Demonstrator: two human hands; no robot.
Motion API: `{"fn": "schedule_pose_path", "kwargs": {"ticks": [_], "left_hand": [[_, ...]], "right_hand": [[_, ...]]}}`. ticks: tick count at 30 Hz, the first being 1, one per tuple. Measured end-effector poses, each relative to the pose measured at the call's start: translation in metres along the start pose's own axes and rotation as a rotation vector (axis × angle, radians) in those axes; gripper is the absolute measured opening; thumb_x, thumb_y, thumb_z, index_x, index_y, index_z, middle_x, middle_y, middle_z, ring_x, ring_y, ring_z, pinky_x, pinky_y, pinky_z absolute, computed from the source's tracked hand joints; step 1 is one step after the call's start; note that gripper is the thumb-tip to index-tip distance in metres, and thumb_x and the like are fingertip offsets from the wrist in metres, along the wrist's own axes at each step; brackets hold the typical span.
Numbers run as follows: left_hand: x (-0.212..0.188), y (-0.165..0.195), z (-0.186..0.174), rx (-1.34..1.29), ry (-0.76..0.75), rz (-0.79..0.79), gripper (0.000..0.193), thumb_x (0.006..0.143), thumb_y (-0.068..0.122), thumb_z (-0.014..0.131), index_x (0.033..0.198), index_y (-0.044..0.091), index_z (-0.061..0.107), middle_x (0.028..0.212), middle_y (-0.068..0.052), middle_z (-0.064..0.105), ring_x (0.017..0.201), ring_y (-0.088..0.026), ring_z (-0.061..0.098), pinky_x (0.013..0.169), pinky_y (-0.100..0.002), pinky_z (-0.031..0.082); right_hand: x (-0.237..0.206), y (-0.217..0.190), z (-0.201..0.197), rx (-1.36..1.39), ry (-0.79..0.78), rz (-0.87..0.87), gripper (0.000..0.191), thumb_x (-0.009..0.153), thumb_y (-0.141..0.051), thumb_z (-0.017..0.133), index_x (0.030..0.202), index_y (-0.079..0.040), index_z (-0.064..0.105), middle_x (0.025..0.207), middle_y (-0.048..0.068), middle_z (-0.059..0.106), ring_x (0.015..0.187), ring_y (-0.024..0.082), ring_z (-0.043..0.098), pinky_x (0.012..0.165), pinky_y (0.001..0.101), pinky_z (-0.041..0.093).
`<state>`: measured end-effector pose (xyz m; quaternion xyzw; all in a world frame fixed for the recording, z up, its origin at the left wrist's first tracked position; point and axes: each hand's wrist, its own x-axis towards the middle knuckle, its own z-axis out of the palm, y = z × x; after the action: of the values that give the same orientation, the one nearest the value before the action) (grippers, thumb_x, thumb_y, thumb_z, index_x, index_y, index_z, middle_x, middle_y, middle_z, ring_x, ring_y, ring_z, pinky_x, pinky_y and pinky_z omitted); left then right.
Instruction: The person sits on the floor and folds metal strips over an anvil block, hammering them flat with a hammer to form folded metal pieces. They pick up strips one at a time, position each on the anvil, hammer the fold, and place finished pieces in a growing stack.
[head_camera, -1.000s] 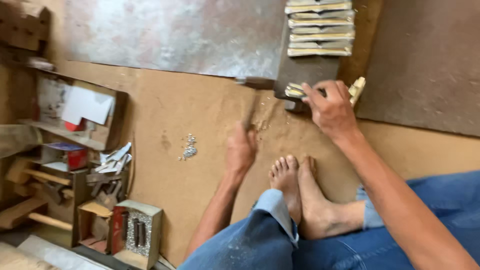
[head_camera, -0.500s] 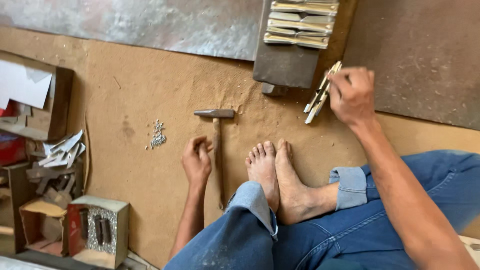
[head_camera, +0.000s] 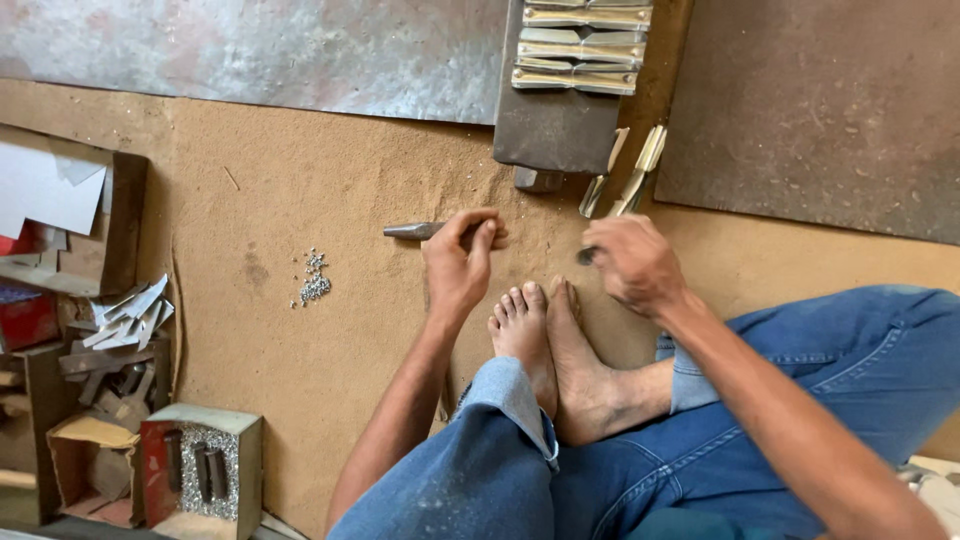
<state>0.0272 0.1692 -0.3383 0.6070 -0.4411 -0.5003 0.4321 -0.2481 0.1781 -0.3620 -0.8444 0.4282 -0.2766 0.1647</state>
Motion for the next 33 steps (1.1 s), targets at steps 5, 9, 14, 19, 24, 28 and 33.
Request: {"fn": "schedule_pose_path", "kwargs": {"ticks": [5,9,14,19,24,28,33], "left_hand": [[0.053,-0.002,0.032,0.209,0.153,0.308,0.015,0.090,0.018,0.080,0.102,0.009,0.080,0.137,-0.010,0.055,0.128,-0.027,0.059,0.108,-0.042,0.053],[0.088,-0.013,0.048,0.168,0.107,0.283,0.021,0.090,0.025,0.083,0.107,0.011,0.083,0.151,-0.011,0.043,0.138,-0.032,0.051,0.112,-0.046,0.050],[0.029,-0.046,0.015,0.204,0.157,-0.006,0.054,0.092,0.042,0.071,0.138,0.016,0.060,0.145,-0.013,0.051,0.119,-0.025,0.060,0.097,-0.043,0.059],[-0.089,-0.084,-0.036,1.152,0.265,-0.231,0.054,0.096,0.042,0.062,0.131,0.002,0.054,0.124,-0.022,0.057,0.114,-0.035,0.056,0.097,-0.049,0.045],[-0.126,-0.070,-0.055,0.694,0.334,-0.453,0.033,0.102,0.033,0.055,0.112,0.002,0.057,0.095,-0.025,0.064,0.084,-0.041,0.063,0.072,-0.052,0.048],[-0.119,-0.019,-0.063,0.594,0.126,-0.374,0.031,0.104,0.033,0.053,0.106,0.003,0.058,0.071,-0.023,0.061,0.060,-0.039,0.063,0.057,-0.051,0.046],[-0.091,0.028,-0.055,0.634,-0.045,-0.038,0.029,0.106,0.031,0.056,0.107,0.002,0.055,0.074,-0.022,0.062,0.062,-0.040,0.063,0.055,-0.051,0.046]], "right_hand": [[-0.006,-0.019,-0.029,0.683,0.461,0.622,0.013,0.117,-0.007,0.052,0.129,-0.004,0.050,0.107,0.011,0.072,0.090,0.019,0.071,0.085,0.0325,0.061],[0.032,-0.003,-0.045,1.157,0.531,1.127,0.024,0.105,-0.013,0.051,0.129,-0.011,0.054,0.092,0.004,0.065,0.072,0.015,0.067,0.060,0.0332,0.058],[0.079,-0.005,-0.049,0.605,0.211,0.651,0.016,0.110,-0.008,0.066,0.124,-0.005,0.073,0.100,0.008,0.068,0.084,0.017,0.066,0.073,0.0319,0.054],[0.109,-0.005,-0.031,0.095,0.145,0.306,0.014,0.105,-0.008,0.075,0.118,-0.006,0.079,0.097,0.009,0.068,0.086,0.022,0.065,0.075,0.0352,0.053],[0.113,0.002,-0.011,0.000,0.114,0.135,0.014,0.103,-0.001,0.073,0.115,-0.005,0.078,0.098,0.010,0.068,0.099,0.028,0.062,0.085,0.0377,0.054],[0.109,0.005,-0.003,0.032,0.161,0.251,0.007,0.103,-0.007,0.080,0.109,-0.004,0.078,0.094,0.011,0.067,0.092,0.028,0.063,0.079,0.0385,0.053],[0.108,0.011,0.002,0.016,0.143,0.264,0.008,0.102,-0.009,0.082,0.108,-0.005,0.079,0.091,0.012,0.068,0.089,0.027,0.063,0.077,0.0382,0.051]]}}
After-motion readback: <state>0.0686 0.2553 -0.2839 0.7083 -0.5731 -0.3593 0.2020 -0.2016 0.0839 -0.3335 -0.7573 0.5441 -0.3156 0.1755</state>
